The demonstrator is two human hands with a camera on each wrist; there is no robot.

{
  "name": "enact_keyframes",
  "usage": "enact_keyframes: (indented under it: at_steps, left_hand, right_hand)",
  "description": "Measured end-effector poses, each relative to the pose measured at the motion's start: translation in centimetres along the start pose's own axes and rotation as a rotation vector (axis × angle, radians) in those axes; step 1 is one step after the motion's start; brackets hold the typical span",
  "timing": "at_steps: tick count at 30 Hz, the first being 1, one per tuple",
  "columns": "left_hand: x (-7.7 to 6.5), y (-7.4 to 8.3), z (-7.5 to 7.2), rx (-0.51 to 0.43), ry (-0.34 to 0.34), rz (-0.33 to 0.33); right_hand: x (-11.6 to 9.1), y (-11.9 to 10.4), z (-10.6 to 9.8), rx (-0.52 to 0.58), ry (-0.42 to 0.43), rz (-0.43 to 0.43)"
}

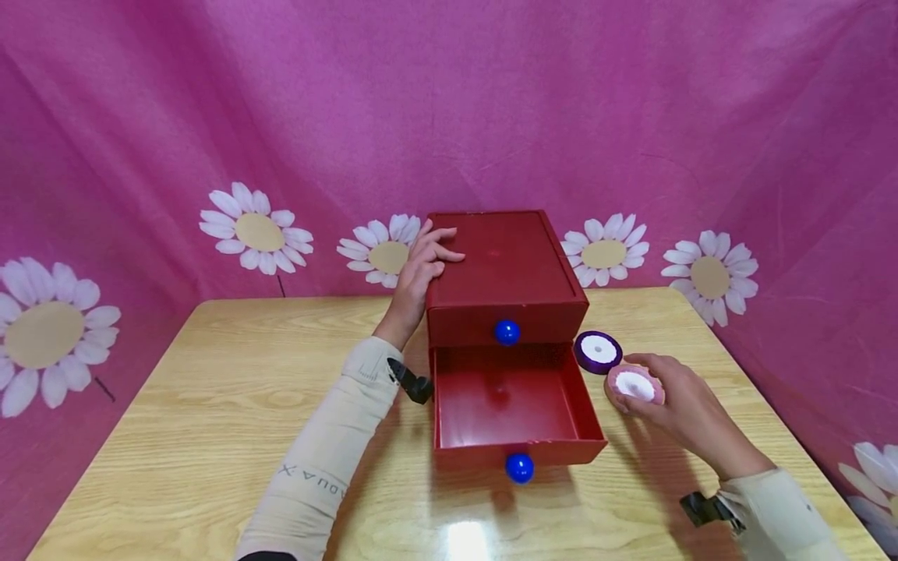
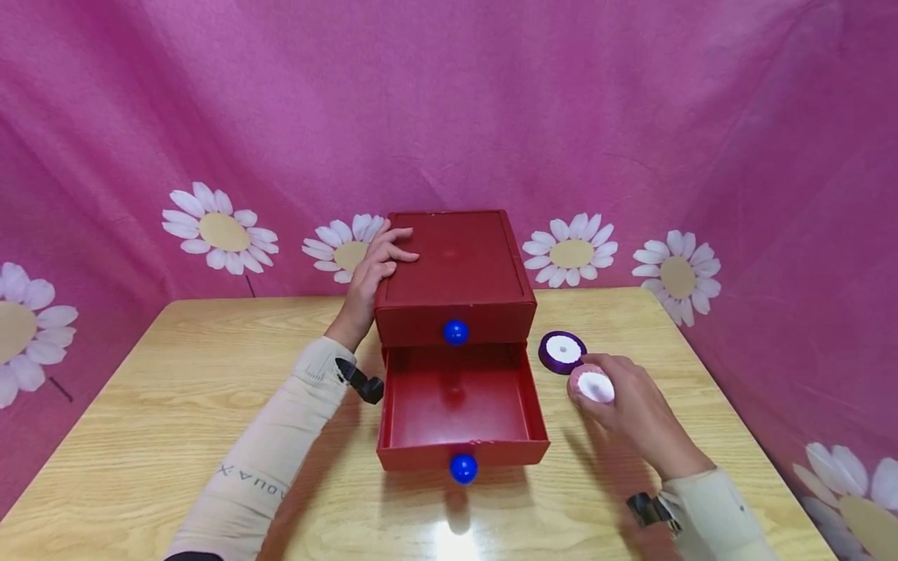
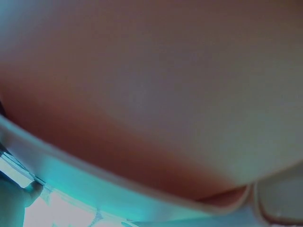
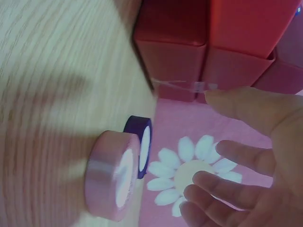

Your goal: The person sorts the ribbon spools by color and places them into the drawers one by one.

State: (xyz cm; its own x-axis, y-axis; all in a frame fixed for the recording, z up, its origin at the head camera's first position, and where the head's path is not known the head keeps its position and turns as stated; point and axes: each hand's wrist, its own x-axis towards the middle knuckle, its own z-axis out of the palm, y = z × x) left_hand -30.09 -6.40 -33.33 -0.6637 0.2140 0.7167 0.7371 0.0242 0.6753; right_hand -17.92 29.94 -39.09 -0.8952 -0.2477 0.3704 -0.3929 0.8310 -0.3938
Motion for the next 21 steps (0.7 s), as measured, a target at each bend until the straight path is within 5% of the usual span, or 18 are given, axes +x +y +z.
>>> enact_keyframes:
  at_steps: [2,21]
  left_hand:
    - [0.0,1.1,0.1,-0.009,-0.004,0.000]
    - [0.0,1.2,0.0,-0.027,-0.007,-0.006]
  right_hand:
    - [0.1,0.3,0.2,0.002,-0.012,0.001]
    - [0.8,3.4,2.0,0.007,-0.215,0.202]
